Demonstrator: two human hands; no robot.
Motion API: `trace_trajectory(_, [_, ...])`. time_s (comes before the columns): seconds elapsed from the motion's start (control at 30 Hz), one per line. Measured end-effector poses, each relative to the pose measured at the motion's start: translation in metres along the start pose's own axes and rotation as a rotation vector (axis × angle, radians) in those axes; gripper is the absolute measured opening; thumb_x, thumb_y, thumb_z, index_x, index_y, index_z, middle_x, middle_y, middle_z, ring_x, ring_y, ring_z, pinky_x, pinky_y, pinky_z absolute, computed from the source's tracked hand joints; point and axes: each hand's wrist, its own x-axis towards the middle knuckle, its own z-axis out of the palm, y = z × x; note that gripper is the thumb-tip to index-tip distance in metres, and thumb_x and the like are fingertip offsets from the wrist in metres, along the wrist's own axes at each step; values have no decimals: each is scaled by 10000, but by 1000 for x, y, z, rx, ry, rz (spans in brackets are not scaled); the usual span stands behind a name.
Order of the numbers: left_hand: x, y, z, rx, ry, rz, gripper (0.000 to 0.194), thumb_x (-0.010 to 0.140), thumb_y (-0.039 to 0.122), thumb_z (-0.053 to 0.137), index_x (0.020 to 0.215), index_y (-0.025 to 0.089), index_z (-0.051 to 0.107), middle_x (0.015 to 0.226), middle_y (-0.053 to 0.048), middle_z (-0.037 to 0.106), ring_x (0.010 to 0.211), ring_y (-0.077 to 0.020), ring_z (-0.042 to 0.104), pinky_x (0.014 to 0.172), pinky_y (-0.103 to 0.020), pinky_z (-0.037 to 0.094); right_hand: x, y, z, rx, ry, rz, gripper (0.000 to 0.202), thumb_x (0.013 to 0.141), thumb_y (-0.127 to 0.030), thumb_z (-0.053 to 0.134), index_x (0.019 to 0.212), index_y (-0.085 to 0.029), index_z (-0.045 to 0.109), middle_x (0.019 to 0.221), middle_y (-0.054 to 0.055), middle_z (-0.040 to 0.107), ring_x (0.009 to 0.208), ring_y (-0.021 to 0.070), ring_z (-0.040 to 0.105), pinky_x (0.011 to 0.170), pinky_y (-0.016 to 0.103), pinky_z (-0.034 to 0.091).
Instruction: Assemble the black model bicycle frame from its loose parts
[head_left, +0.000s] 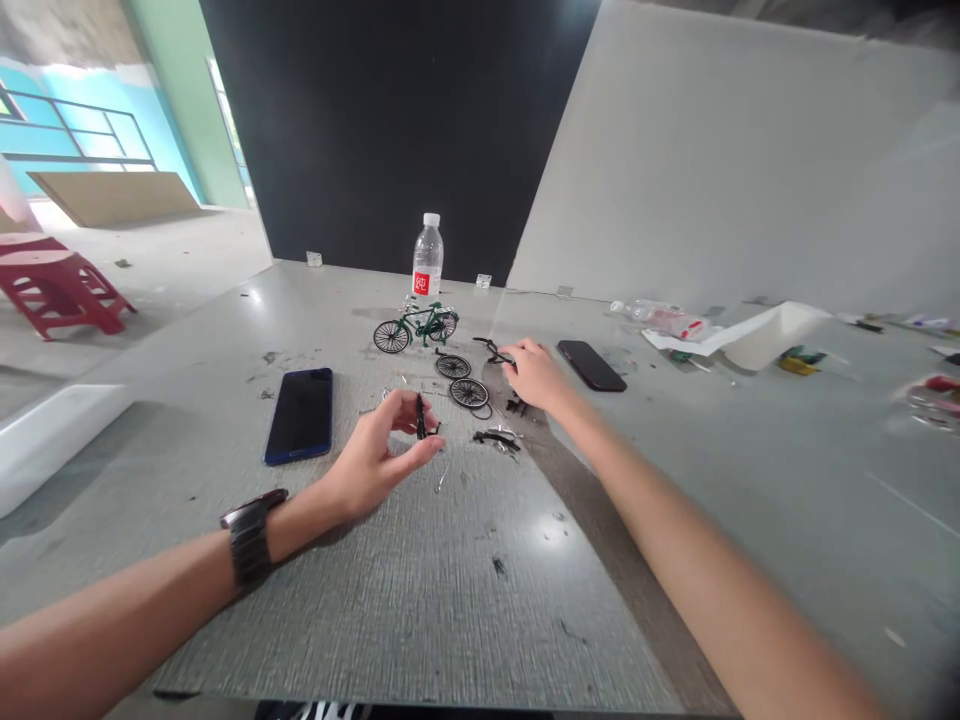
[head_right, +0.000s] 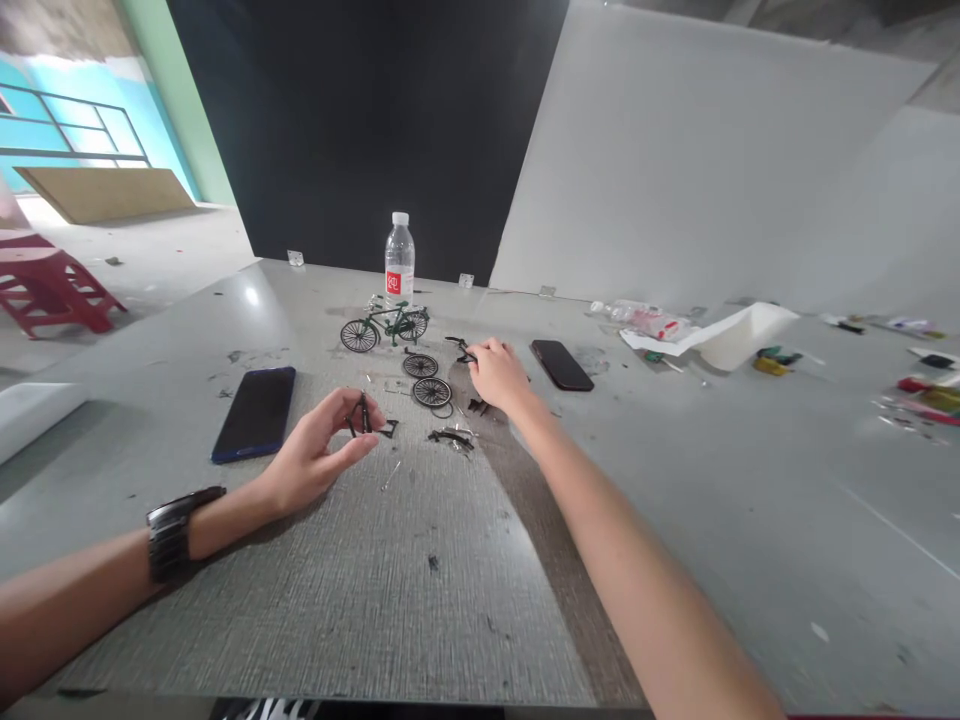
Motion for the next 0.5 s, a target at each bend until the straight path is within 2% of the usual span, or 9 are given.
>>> trace_trajectory(0.1, [0, 0, 1, -31, 6, -16, 219, 908, 364, 640, 1024, 199, 553, 988, -68, 651, 894, -201, 608, 839, -391, 503, -7, -5, -3, -2, 10, -57, 315, 927, -186, 448, 1103, -182, 710, 1114, 146, 655, 1074, 311, 577, 985, 510, 419])
trace_trajectory(0.2, [0, -1, 3, -77, 28, -41, 193, 917, 348, 624, 1017, 199, 553, 970, -57, 654, 877, -188, 614, 817, -372, 510, -18, -23, -17, 14, 6, -117, 310, 957, -214, 432, 1109, -199, 702, 1134, 116, 665, 1068, 279, 594, 963, 454, 451])
trace_trajectory(0.4, [3, -9, 6, -161, 64, -96, 216, 922, 400, 605, 978, 201, 545, 932, -49, 645, 845, -181, 612, 783, -354, 506, -30, -54, -53, 87, -135, -154, 167, 920, -269, 565, 968, -206, 712, 971, 85, 701, 910, 237, 631, 819, 395, 479])
trace_trajectory(0.5, [4, -11, 6, -233, 83, -132, 246, 919, 428, 597, 969, 194, 539, 921, -51, 635, 860, -185, 605, 785, -346, 490, -33, -57, -66, 165, -297, -111, 122, 870, -330, 653, 878, -231, 725, 915, 50, 714, 813, 204, 630, 728, 352, 470])
